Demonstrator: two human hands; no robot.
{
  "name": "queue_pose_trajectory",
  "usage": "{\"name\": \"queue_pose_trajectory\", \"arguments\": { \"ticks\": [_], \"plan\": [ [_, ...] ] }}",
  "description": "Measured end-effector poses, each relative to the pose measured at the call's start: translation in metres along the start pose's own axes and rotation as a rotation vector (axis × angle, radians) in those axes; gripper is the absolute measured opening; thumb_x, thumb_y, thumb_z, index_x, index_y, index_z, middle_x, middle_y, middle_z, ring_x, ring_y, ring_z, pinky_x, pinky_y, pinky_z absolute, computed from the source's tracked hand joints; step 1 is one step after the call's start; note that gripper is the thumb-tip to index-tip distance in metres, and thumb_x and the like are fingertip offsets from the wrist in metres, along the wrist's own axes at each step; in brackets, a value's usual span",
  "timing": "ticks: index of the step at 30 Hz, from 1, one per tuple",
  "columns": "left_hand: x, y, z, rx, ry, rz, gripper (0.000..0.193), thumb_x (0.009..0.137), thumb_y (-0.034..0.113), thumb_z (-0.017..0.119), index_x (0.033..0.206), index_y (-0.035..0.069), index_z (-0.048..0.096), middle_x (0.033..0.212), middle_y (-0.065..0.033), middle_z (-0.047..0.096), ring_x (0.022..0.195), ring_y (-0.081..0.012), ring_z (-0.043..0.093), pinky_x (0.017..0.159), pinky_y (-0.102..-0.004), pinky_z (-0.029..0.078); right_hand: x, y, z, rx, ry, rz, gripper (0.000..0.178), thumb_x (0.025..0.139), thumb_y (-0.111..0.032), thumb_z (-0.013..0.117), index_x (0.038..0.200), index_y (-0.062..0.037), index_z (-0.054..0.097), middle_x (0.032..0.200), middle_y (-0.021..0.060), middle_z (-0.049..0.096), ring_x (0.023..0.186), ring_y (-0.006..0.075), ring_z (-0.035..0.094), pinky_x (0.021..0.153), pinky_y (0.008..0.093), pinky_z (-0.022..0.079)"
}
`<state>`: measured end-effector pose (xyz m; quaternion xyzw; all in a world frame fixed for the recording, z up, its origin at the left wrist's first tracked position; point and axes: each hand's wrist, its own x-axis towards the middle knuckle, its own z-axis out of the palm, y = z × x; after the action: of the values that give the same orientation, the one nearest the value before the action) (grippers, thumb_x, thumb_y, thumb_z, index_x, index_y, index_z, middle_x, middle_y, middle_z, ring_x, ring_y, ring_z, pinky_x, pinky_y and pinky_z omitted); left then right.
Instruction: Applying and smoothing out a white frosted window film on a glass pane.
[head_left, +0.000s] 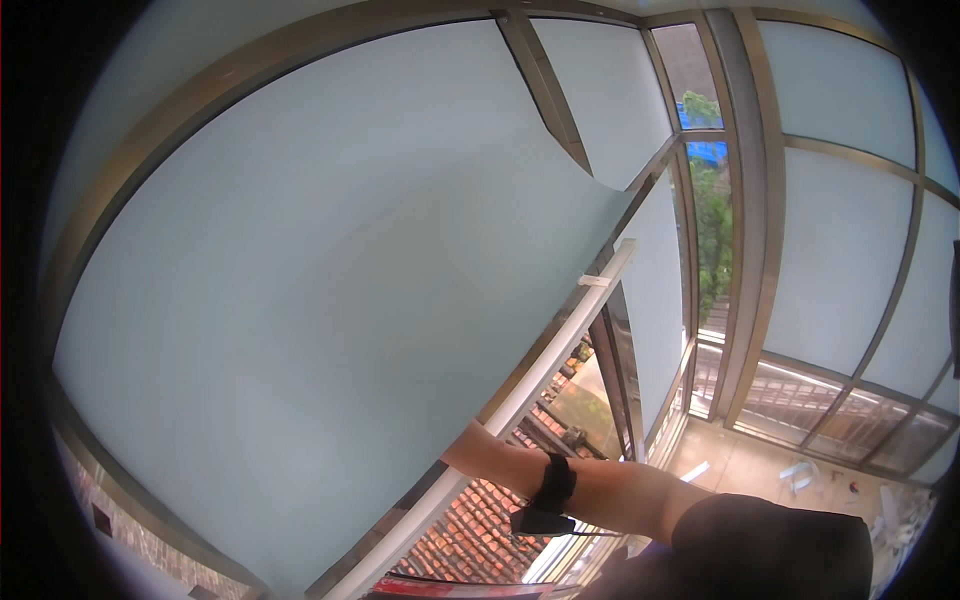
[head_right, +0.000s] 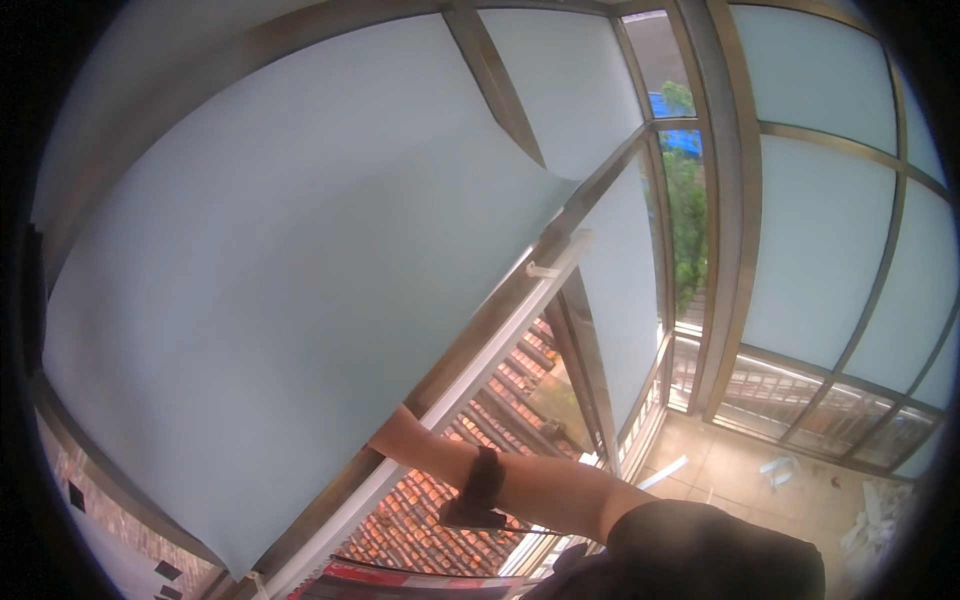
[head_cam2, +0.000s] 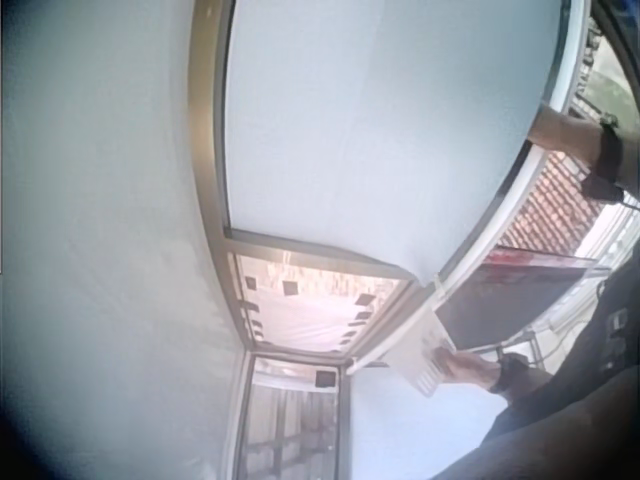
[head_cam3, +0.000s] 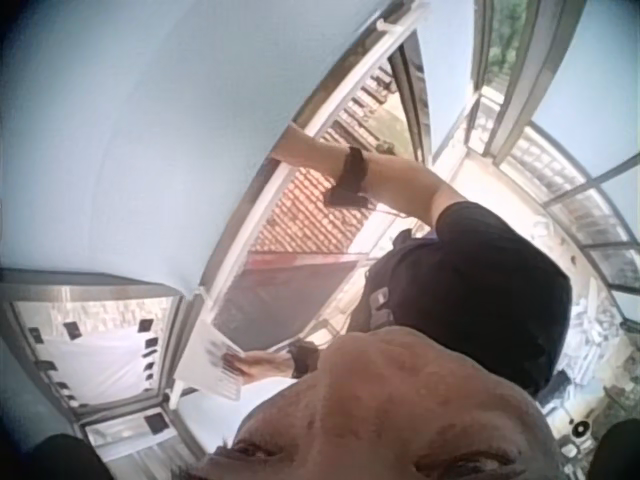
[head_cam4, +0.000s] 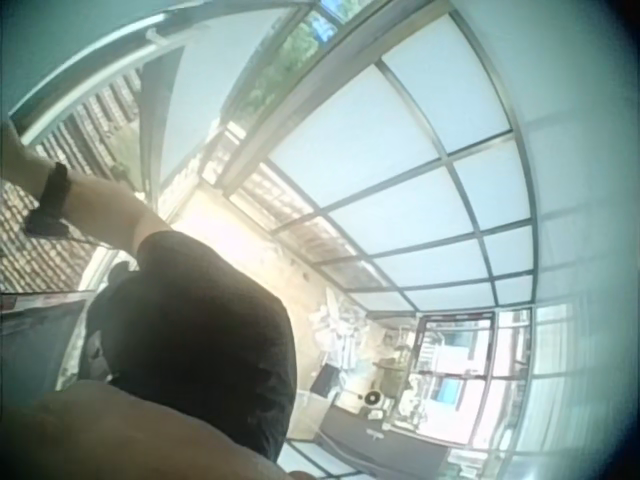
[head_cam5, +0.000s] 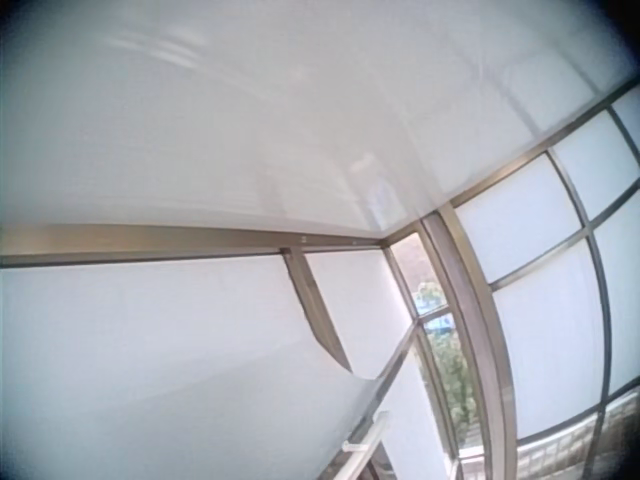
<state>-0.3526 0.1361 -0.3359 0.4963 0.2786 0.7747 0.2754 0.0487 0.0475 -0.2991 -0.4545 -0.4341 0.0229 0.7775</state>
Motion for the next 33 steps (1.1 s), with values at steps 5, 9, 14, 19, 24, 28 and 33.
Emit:
{"name": "queue_pose_trajectory", "arguments": {
  "ticks": [5,9,14,19,24,28,33],
  "plan": [
    [0.004,-0.018,-0.022,-0.023,-0.005,-0.034,0.037,0.092,0.0,0.059,0.127,-0.013,0.053,0.129,-0.0235,0.06,0.115,-0.0307,0.058,0.106,-0.0425,0.043,-0.015,-0.034,-0.007,-0.274,-0.107,0.159,0.023,0.093,-0.009,0.052,0.07,-0.0039,0.055,0.052,0.0008,0.05,0.046,0.0111,0.048,0.043,0.0281,0.035],
    [0.001,-0.025,-0.019,-0.057,0.039,-0.052,0.037,0.091,-0.001,0.06,0.126,-0.013,0.053,0.129,-0.0243,0.059,0.115,-0.0318,0.059,0.106,-0.0419,0.044,-0.024,-0.026,-0.003,-0.273,-0.018,-0.052,0.028,0.095,-0.011,0.05,0.067,-0.0042,0.054,0.051,0.001,0.05,0.044,0.0103,0.047,0.042,0.0272,0.033],
    [0.0,-0.026,-0.012,-0.007,0.009,-0.076,0.04,0.09,-0.002,0.06,0.127,-0.014,0.051,0.131,-0.0251,0.058,0.116,-0.0323,0.058,0.106,-0.0419,0.044,-0.024,-0.035,0.001,-0.103,-0.021,0.081,0.031,0.096,-0.011,0.049,0.066,-0.0051,0.053,0.05,0.0005,0.049,0.043,0.0093,0.046,0.041,0.0261,0.033],
    [-0.005,-0.015,-0.001,-0.045,-0.06,-0.005,0.043,0.09,-0.004,0.06,0.13,-0.013,0.049,0.133,-0.0255,0.057,0.117,-0.032,0.058,0.106,-0.0421,0.044,-0.023,-0.041,-0.009,-0.227,-0.204,0.22,0.016,0.085,0.0,0.06,0.071,-0.0034,0.055,0.062,0.0017,0.052,0.055,0.0114,0.049,0.049,0.0267,0.039],
    [-0.003,-0.017,-0.003,-0.075,-0.03,-0.069,0.045,0.09,-0.005,0.059,0.133,-0.013,0.048,0.135,-0.0245,0.056,0.119,-0.0319,0.057,0.108,-0.0425,0.042,-0.025,-0.036,-0.002,0.245,-0.089,0.341,0.031,0.099,-0.015,0.047,0.07,-0.0055,0.053,0.05,0.0,0.047,0.042,0.0081,0.044,0.042,0.0243,0.031],
    [0.002,-0.018,-0.008,-0.024,-0.023,-0.076,0.045,0.09,-0.005,0.059,0.133,-0.013,0.048,0.134,-0.0239,0.056,0.119,-0.0317,0.057,0.108,-0.043,0.042,-0.03,-0.058,0.0,0.224,-0.106,0.386,0.031,0.1,-0.018,0.048,0.072,-0.005,0.053,0.05,0.0002,0.047,0.042,0.0082,0.045,0.042,0.0246,0.033],
    [0.006,-0.021,-0.009,-0.055,-0.065,-0.039,0.039,0.092,-0.002,0.06,0.129,-0.012,0.052,0.131,-0.0235,0.058,0.116,-0.0308,0.058,0.105,-0.0436,0.044,-0.038,-0.057,0.0,0.217,-0.029,0.466,0.032,0.1,-0.022,0.053,0.074,-0.004,0.057,0.052,-0.0001,0.049,0.042,0.0084,0.046,0.042,0.0246,0.035]
  ]
}}
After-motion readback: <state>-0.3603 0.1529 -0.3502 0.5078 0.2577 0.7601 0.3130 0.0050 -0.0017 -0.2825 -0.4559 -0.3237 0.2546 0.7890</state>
